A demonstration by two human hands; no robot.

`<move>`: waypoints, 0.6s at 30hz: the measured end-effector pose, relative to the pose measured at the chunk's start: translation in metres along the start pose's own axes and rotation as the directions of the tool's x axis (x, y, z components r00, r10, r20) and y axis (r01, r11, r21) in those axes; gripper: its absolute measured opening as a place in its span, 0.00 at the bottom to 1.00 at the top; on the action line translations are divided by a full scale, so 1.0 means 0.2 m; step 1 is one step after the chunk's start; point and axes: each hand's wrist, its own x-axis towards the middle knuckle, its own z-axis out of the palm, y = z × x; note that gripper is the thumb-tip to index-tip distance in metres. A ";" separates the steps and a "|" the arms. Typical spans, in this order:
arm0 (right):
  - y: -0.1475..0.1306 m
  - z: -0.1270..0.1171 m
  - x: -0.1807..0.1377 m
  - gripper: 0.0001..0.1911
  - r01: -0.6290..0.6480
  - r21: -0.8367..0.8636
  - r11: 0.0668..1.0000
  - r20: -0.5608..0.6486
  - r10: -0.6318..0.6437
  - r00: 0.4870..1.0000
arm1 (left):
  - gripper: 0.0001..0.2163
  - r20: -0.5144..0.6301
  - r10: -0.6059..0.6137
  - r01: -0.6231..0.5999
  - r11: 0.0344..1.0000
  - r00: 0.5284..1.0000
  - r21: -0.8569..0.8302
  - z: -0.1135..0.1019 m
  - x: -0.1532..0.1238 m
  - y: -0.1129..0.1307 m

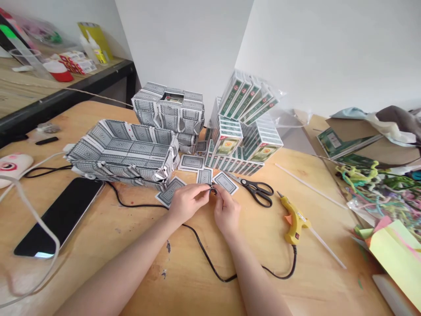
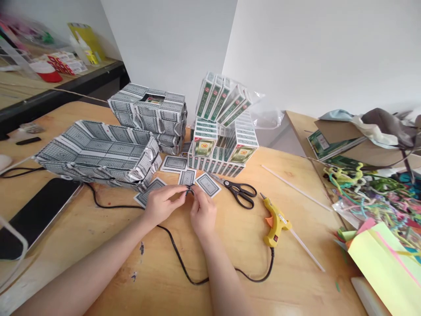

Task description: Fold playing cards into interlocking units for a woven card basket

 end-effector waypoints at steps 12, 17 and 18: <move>-0.01 0.00 0.00 0.15 -0.061 0.031 0.998 0.003 0.061 0.998 | 0.12 0.041 -0.030 0.029 0.999 0.999 0.033 -0.01 -0.01 0.01; -0.02 -0.02 0.01 0.13 -0.033 0.054 0.998 0.009 0.032 0.999 | 0.12 0.079 -0.068 0.069 0.998 0.995 -0.011 -0.01 -0.01 0.00; -0.03 -0.02 0.01 0.13 -0.023 0.061 0.998 0.011 0.022 1.000 | 0.11 0.086 -0.074 0.075 0.997 0.994 -0.017 0.00 -0.01 0.00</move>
